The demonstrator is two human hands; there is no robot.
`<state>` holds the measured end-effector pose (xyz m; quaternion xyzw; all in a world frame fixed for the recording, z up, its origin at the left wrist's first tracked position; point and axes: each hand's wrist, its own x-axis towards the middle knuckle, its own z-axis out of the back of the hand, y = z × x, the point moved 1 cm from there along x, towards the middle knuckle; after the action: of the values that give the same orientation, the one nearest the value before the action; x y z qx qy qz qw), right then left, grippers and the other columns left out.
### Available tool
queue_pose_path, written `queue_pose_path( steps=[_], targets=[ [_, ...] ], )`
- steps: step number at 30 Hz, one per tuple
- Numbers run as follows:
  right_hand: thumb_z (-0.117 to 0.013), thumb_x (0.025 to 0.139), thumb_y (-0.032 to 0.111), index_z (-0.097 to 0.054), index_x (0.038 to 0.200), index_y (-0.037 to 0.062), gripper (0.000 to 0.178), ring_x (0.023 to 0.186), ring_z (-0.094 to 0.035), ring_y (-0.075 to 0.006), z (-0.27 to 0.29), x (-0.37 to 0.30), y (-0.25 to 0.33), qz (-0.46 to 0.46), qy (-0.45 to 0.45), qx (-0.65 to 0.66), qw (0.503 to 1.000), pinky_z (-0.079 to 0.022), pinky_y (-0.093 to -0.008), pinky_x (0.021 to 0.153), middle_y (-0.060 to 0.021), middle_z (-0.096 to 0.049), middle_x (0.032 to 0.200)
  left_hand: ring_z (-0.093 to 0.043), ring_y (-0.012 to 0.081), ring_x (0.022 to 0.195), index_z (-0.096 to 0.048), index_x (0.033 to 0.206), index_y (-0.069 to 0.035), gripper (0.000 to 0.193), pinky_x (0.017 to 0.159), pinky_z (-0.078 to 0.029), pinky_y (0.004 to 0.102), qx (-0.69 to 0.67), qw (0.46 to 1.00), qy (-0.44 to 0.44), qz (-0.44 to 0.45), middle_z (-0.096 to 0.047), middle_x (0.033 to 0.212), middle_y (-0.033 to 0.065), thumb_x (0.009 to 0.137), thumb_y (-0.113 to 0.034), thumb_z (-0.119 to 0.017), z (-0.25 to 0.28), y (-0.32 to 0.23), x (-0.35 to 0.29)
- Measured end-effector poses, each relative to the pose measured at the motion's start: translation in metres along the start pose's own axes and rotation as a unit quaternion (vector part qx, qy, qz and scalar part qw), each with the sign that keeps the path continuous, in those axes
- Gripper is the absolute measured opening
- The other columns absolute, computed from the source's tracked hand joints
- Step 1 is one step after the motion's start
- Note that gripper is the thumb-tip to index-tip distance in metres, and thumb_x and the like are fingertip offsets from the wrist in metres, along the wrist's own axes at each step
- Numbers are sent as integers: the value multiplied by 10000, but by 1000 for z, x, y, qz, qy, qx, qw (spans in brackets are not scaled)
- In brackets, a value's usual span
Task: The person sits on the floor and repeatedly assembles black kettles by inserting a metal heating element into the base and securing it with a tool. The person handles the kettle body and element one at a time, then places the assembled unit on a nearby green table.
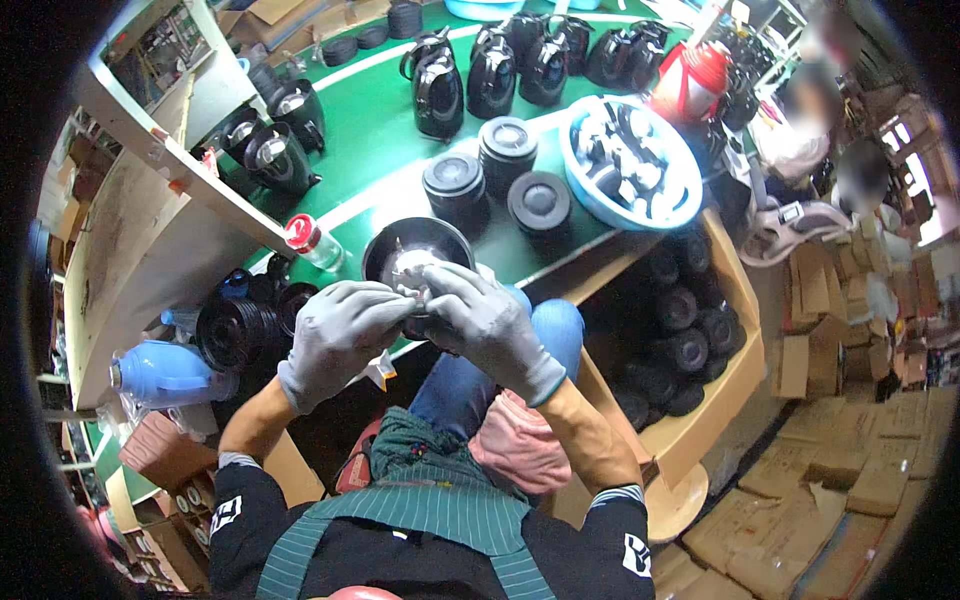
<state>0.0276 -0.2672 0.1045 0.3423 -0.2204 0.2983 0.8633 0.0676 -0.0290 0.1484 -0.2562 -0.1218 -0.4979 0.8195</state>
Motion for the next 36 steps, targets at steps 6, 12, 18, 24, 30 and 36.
queue_pose_path(
  steps=[6,12,18,24,30,36],
  targets=[
    [-993,651,30,-727,1029,57,463,1308,-688,-392,23,-61,29,-107,-130,113,979,-577,-448,1069,-215,-733,1343,-685,211,1188,-723,1284,-1,352,1068,-524,358,-357,750,-309,463,-725,1250,116,932,11,-713,-81,57,-103],
    [-982,694,102,-730,1084,81,465,1336,-665,-416,17,-72,27,-67,-124,235,962,-571,-483,1076,-216,-700,1411,-616,323,1329,-554,1534,-95,507,1201,-464,459,-481,803,45,350,-627,1475,117,1050,-207,-653,-153,70,-168],
    [-930,778,124,-747,1242,106,500,1404,-601,-415,10,-60,25,-70,21,261,963,-491,-518,1158,-206,-628,1513,-632,309,1319,-612,1467,-112,407,1196,-478,461,-681,645,-28,346,-660,1453,106,1073,-211,-621,-191,86,-161],
    [-841,873,368,-606,1481,35,732,1400,-564,-359,2,-32,-123,-187,-100,-52,976,-408,-514,1187,-215,-639,1444,-627,305,1329,-604,1475,-103,416,1199,-476,460,-729,565,-10,387,-652,1464,113,1080,-234,-600,-202,96,-155],
    [-871,767,599,-453,1653,251,1040,1486,-358,-502,-34,-32,-238,-328,72,-424,841,-388,-616,1151,-332,-364,1621,-621,301,1339,-597,1483,-94,428,1201,-474,458,-751,518,13,411,-645,1476,119,1088,-258,-579,-204,96,-156],
    [-841,812,595,-666,1483,229,784,1384,-476,-444,-25,-46,-211,-209,-81,-320,920,-394,-571,1146,-250,-485,1553,-616,297,1349,-590,1492,-85,443,1204,-472,457,-766,484,22,423,-638,1487,125,1096,-281,-557,-213,94,-162]
  ],
)
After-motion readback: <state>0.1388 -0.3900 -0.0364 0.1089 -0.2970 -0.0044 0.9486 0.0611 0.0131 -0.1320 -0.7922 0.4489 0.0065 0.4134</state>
